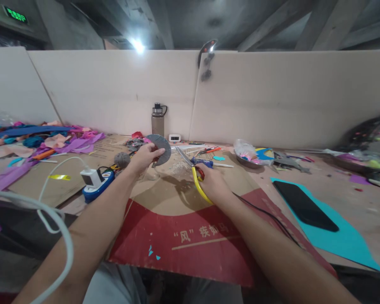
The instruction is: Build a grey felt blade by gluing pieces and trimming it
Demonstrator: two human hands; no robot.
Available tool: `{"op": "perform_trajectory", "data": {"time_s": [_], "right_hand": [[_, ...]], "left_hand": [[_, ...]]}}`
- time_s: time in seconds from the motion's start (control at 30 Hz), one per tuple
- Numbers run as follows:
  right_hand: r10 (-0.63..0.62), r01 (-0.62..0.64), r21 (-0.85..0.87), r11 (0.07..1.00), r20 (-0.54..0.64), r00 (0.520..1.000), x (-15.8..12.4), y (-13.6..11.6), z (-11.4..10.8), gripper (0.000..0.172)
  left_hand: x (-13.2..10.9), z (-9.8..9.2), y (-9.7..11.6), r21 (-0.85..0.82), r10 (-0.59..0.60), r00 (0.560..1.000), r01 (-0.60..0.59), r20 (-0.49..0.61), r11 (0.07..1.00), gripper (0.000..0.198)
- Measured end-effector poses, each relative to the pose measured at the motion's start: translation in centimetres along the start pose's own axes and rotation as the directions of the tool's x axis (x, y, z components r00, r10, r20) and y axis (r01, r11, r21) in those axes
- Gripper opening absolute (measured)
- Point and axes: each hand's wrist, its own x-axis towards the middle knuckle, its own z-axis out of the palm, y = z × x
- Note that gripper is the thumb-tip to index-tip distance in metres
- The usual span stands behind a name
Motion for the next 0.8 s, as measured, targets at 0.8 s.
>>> {"op": "perform_trajectory", "data": {"time_s": [0.8], "right_hand": [[-0.076,0.046,-0.341,0.939,-0.076,0.994,-0.4,-1.5,-0.7,0.045]], "left_hand": [[-1.9,2.5,1.2,-0.105,0.019,0.998,-0.012,0.067,0.994,0.042]]}}
